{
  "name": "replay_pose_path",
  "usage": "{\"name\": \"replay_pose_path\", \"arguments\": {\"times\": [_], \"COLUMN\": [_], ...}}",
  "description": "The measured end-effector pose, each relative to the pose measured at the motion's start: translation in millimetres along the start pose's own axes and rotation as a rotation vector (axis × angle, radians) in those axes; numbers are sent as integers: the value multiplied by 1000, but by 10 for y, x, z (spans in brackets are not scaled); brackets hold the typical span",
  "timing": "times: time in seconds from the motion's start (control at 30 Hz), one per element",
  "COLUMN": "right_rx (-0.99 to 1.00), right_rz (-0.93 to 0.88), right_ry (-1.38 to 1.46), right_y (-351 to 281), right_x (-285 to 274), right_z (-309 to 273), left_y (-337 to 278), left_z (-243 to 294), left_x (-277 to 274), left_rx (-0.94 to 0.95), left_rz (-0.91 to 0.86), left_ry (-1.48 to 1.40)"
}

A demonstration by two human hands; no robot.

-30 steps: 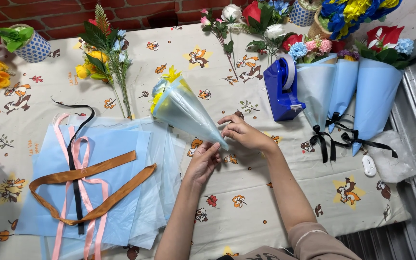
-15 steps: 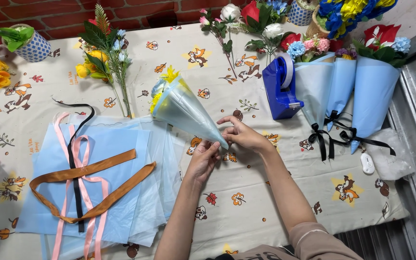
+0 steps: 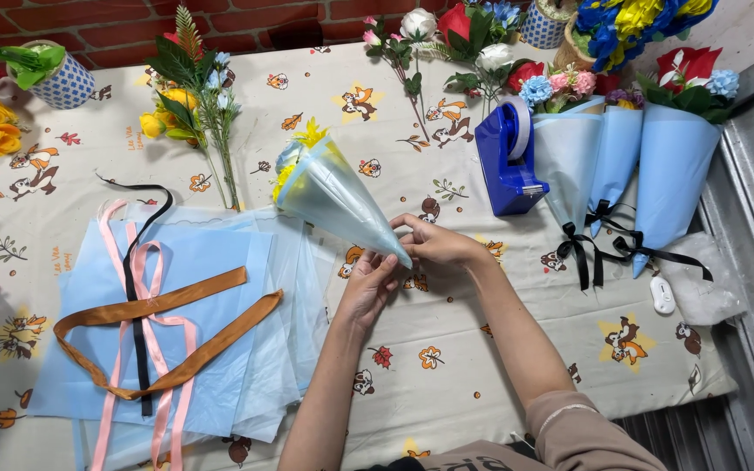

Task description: Wrapping a small bouquet of yellow flowers in plastic and securing it with a pink ribbon.

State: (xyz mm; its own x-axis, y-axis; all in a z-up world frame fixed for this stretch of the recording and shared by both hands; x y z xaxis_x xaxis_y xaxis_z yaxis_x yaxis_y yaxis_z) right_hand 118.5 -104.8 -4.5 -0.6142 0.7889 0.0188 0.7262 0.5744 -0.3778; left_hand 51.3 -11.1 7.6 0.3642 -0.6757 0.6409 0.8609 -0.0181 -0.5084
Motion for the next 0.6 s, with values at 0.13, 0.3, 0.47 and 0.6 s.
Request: {"name": "replay_pose_path", "arguments": {"times": [0.13, 0.3, 0.47, 0.6], "right_rx": [14, 8, -26, -64], "right_rz": [46, 194, 358, 398], "right_ry": [-126, -234, -209, -308], "right_y": [28, -130, -380, -470], "right_x": [-52, -90, -62, -39], "right_z": [86, -114, -420, -523], "left_y": [91, 70, 45, 51], "left_z": [-68, -50, -26, -36], "left_x": [-88, -63, -42, -54], "left_rx": [5, 8, -2, 9], "left_rz": [3, 18, 12, 13], "left_ry": [12, 19, 33, 36]}}
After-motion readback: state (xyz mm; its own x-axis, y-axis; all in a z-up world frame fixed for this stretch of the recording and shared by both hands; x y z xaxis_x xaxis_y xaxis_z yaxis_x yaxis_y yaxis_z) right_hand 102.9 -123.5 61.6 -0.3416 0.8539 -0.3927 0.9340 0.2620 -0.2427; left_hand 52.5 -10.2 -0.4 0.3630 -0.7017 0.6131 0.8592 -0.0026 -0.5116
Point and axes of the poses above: each hand's wrist, its own y-axis towards the middle knuckle, its own x-axis out of the palm, z = x × y, the point moved 6 cm from there along y, towards the middle knuckle, and after that the axes turned 12 degrees about z, right-handed, at the moved point
